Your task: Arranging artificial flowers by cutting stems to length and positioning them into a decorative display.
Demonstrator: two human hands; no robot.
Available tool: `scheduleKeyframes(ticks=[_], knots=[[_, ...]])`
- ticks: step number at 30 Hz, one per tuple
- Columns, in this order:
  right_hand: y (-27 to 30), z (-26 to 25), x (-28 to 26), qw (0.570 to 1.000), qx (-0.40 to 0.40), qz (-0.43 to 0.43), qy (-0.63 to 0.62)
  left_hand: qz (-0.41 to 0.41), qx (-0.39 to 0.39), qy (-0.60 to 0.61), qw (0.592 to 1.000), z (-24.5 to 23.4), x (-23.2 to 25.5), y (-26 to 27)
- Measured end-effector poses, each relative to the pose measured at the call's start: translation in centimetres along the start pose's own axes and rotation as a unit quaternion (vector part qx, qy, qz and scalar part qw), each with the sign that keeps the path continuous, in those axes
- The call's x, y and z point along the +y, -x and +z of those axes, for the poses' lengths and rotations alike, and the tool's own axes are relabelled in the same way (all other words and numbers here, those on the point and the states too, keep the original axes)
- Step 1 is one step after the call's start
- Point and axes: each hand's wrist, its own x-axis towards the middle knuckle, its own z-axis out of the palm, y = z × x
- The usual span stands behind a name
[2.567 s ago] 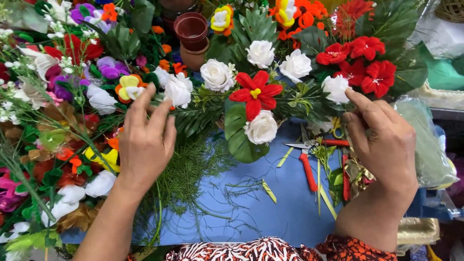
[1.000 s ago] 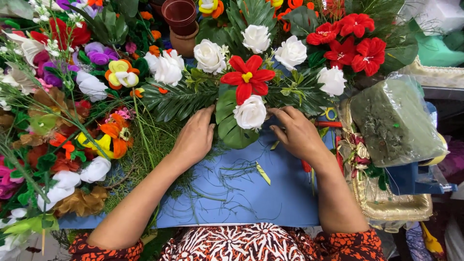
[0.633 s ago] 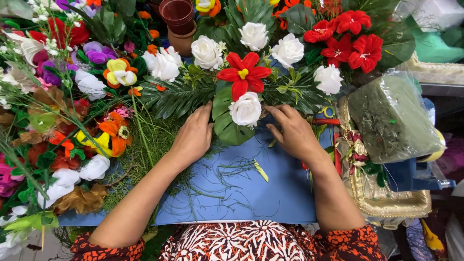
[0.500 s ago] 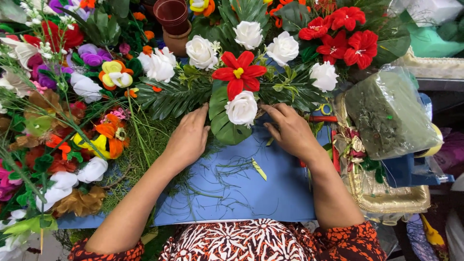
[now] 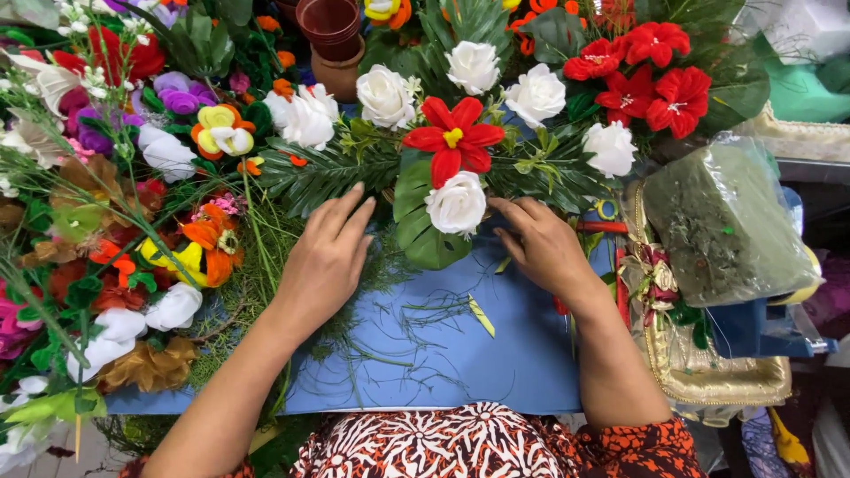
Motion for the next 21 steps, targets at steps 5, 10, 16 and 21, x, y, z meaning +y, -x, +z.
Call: scheduleKeyframes(ticks=[5,10,16,21], knots=[[0.0,0.3,0.1,0.999,0.01,-0.037,0.011,0.031,0.028,-0.009,0.999,2.3,-1.0,-0.7],[0.0,0.2,0.2,0.999,0.011,-0.042,0.004,-0.011,-0.022,-0.02,1.0,2.5,-1.1,0.1],[0.1,-0.1,-0.4,1.0,0.008,-0.02,0.006,-0.126,-0.039,-0.057,0.99,-1.2,-2.3,2.5],[0.1,0.4,-0.2,1.0,0.005,-0.018,0.007,-0.209,0.062,-0.171,0.961,-2.5,-6.5,5.9]])
